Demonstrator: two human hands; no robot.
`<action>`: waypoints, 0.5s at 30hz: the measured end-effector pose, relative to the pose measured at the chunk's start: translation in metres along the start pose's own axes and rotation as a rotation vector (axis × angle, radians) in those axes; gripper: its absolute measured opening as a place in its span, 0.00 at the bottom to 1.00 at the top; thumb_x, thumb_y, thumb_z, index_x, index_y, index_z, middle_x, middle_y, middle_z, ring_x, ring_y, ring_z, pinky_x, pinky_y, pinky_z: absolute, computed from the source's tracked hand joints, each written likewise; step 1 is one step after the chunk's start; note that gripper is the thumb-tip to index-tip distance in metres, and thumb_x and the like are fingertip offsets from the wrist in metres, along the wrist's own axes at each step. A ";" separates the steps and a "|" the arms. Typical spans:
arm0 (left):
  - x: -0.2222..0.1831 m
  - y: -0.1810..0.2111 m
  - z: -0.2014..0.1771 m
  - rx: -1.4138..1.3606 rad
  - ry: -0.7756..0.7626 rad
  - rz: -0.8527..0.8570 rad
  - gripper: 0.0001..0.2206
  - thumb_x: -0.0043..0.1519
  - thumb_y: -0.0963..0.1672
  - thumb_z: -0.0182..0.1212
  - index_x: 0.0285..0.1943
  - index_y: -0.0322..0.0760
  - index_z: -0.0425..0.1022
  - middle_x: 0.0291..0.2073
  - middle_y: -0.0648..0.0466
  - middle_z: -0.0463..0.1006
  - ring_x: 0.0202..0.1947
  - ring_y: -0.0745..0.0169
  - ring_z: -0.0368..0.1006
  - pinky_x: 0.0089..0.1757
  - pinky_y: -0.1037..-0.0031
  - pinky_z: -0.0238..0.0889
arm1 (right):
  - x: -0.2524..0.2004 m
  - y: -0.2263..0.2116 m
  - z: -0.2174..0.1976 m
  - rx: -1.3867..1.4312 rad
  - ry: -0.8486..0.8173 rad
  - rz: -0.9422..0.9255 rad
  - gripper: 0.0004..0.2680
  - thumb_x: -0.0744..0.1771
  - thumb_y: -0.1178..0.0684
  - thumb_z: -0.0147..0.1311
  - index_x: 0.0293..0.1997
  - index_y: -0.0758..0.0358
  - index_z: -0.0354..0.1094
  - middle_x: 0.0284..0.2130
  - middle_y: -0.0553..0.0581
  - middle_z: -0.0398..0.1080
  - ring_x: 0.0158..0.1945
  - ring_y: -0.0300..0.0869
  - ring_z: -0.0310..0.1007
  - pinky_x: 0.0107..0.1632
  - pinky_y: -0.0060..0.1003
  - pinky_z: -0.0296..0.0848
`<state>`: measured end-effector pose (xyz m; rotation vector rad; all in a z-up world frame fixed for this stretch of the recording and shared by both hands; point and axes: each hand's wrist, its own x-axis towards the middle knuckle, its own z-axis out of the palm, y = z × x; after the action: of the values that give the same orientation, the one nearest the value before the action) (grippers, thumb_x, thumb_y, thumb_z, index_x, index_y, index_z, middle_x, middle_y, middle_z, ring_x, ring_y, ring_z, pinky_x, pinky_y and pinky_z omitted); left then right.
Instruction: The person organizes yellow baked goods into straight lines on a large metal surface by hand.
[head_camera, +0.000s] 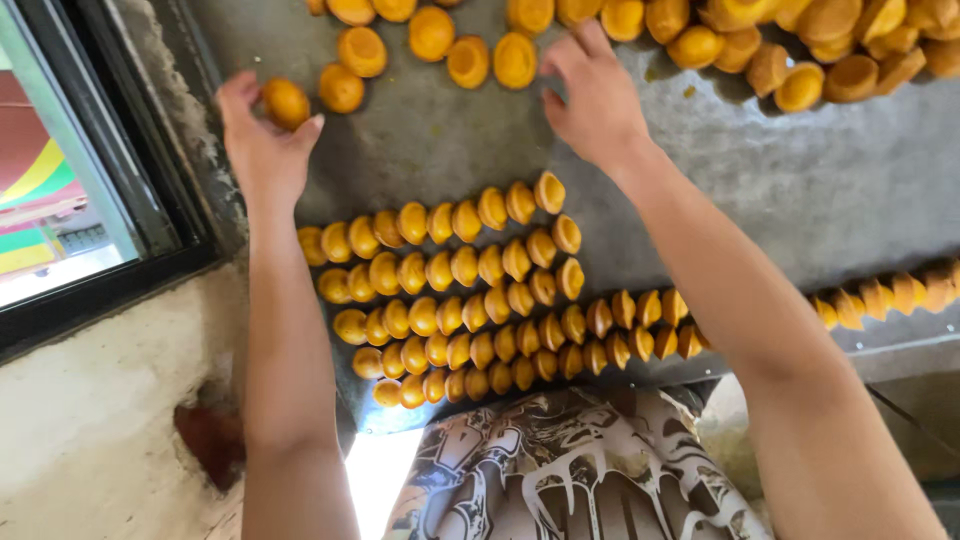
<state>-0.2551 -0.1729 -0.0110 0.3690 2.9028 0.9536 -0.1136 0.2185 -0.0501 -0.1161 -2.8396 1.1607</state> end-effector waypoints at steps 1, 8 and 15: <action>-0.011 0.007 0.002 -0.200 0.036 -0.206 0.33 0.55 0.40 0.79 0.66 0.36 0.62 0.60 0.52 0.71 0.44 0.58 0.73 0.46 0.73 0.71 | -0.023 0.007 -0.012 -0.010 0.006 0.005 0.11 0.65 0.61 0.64 0.49 0.61 0.67 0.51 0.62 0.63 0.54 0.56 0.70 0.52 0.49 0.73; -0.077 0.049 0.010 -0.961 0.031 -0.140 0.29 0.63 0.34 0.76 0.71 0.29 0.64 0.62 0.49 0.71 0.61 0.61 0.73 0.63 0.70 0.71 | -0.075 0.011 -0.035 0.016 0.082 0.047 0.17 0.65 0.54 0.67 0.57 0.62 0.64 0.53 0.63 0.65 0.54 0.56 0.70 0.54 0.49 0.72; -0.128 0.123 0.024 -0.950 -0.101 -0.095 0.31 0.59 0.34 0.74 0.70 0.32 0.63 0.60 0.48 0.72 0.58 0.61 0.74 0.60 0.69 0.72 | 0.006 -0.015 0.031 -0.128 0.198 -0.113 0.24 0.58 0.52 0.71 0.57 0.63 0.65 0.52 0.70 0.65 0.56 0.69 0.64 0.57 0.56 0.66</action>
<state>-0.1022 -0.0950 0.0405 0.1830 2.0145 2.0138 -0.1228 0.1867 -0.0614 -0.0720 -2.7046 0.8921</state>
